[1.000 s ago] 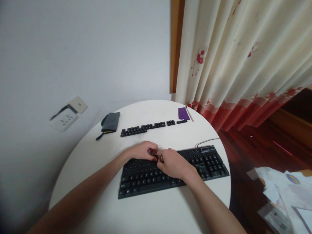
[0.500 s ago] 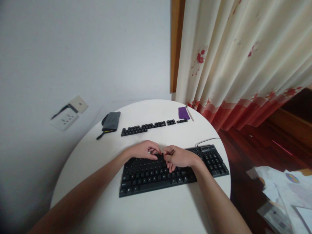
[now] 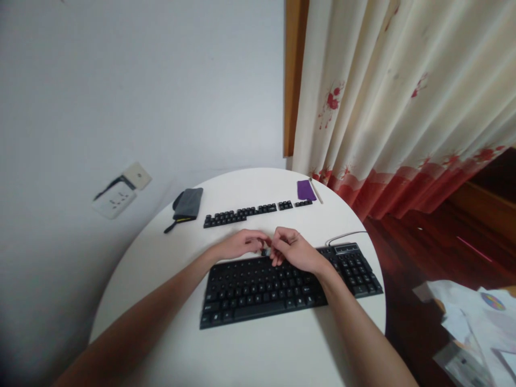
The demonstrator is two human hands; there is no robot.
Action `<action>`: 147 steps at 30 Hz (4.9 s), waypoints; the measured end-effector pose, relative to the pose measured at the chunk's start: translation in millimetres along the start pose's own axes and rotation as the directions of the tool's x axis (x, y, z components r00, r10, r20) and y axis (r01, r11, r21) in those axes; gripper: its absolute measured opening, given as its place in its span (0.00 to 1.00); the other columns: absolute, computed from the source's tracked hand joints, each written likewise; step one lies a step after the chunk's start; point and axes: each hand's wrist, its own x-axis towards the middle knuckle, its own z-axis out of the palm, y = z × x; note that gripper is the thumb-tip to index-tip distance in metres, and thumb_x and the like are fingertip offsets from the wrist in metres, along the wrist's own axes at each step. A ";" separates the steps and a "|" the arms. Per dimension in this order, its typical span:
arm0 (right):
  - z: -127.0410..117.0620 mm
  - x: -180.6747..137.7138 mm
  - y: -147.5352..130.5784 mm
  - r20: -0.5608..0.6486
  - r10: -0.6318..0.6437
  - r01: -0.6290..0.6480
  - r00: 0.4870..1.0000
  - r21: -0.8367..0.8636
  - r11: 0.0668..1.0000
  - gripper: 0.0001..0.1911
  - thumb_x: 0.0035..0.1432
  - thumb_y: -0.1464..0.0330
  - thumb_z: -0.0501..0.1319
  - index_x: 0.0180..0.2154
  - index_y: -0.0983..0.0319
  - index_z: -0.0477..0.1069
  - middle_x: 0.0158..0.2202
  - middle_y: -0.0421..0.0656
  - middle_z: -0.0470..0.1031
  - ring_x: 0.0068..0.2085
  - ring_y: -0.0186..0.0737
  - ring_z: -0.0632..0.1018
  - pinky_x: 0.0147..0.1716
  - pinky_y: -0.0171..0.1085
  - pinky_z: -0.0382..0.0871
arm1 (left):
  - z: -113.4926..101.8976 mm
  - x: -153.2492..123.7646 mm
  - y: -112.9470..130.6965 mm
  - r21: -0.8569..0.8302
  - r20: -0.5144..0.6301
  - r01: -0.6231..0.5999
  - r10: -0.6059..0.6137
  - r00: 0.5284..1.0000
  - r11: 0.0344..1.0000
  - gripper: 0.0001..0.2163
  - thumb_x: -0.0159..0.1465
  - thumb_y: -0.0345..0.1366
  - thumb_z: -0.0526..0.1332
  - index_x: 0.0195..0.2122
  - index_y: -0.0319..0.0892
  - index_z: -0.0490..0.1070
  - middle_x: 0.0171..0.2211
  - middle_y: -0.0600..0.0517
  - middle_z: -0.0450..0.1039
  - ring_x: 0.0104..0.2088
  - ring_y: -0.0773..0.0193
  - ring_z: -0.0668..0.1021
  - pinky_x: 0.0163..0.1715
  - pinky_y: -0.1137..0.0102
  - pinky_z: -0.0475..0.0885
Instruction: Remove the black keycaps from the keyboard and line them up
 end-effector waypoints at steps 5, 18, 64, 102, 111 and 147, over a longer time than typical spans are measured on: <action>10.3 5.6 5.3 -0.114 -0.136 0.130 0.984 -0.057 0.990 0.15 0.65 0.57 0.56 0.30 0.61 0.64 0.27 0.38 0.74 0.27 0.32 0.76 0.28 0.33 0.71 | 0.5 0.5 2.8 -0.104 0.070 0.008 -0.001 0.998 0.995 0.14 0.66 0.44 0.61 0.41 0.37 0.76 0.38 0.47 0.76 0.40 0.62 0.77 0.45 0.67 0.70; 24.1 13.2 27.1 -0.248 -0.152 0.123 0.957 -0.129 0.984 0.12 0.66 0.61 0.54 0.31 0.60 0.63 0.27 0.36 0.71 0.25 0.32 0.74 0.25 0.31 0.67 | 5.4 5.2 -14.6 -0.333 -0.110 0.049 -0.090 0.990 0.942 0.17 0.51 0.36 0.73 0.39 0.37 0.73 0.36 0.48 0.77 0.38 0.62 0.78 0.42 0.65 0.71; 20.1 19.3 36.2 -0.453 -0.111 0.062 0.885 -0.122 0.991 0.11 0.62 0.63 0.56 0.28 0.60 0.64 0.24 0.38 0.73 0.24 0.35 0.77 0.23 0.32 0.69 | -52.2 11.3 -50.0 0.797 -0.470 0.261 0.286 0.835 0.545 0.04 0.61 0.39 0.67 0.35 0.46 0.78 0.41 0.51 0.78 0.44 0.54 0.70 0.46 0.58 0.62; -2.8 7.8 13.3 -0.440 -0.028 -0.029 0.897 -0.124 0.992 0.14 0.59 0.63 0.56 0.23 0.60 0.65 0.15 0.37 0.70 0.13 0.30 0.66 0.13 0.29 0.57 | -10.1 11.3 -21.9 0.527 -0.076 -0.062 0.120 0.990 0.848 0.08 0.63 0.40 0.63 0.37 0.44 0.79 0.25 0.55 0.74 0.25 0.68 0.72 0.28 0.75 0.66; -6.6 -8.2 11.1 -0.161 0.179 -0.220 0.971 -0.292 0.931 0.10 0.55 0.69 0.54 0.22 0.60 0.65 0.11 0.35 0.66 0.10 0.31 0.65 0.09 0.29 0.52 | -6.7 12.9 -15.8 0.416 0.077 -0.044 0.013 0.997 0.908 0.12 0.58 0.40 0.67 0.43 0.46 0.80 0.26 0.55 0.75 0.28 0.66 0.74 0.30 0.73 0.64; -15.8 -6.6 13.5 0.244 0.279 -0.190 0.929 -0.332 0.924 0.08 0.55 0.72 0.54 0.24 0.62 0.65 0.17 0.35 0.66 0.17 0.29 0.67 0.17 0.29 0.59 | -10.4 16.5 -24.6 0.442 0.129 -0.055 -0.002 0.992 0.896 0.13 0.61 0.42 0.65 0.45 0.44 0.79 0.31 0.53 0.78 0.30 0.67 0.74 0.31 0.74 0.63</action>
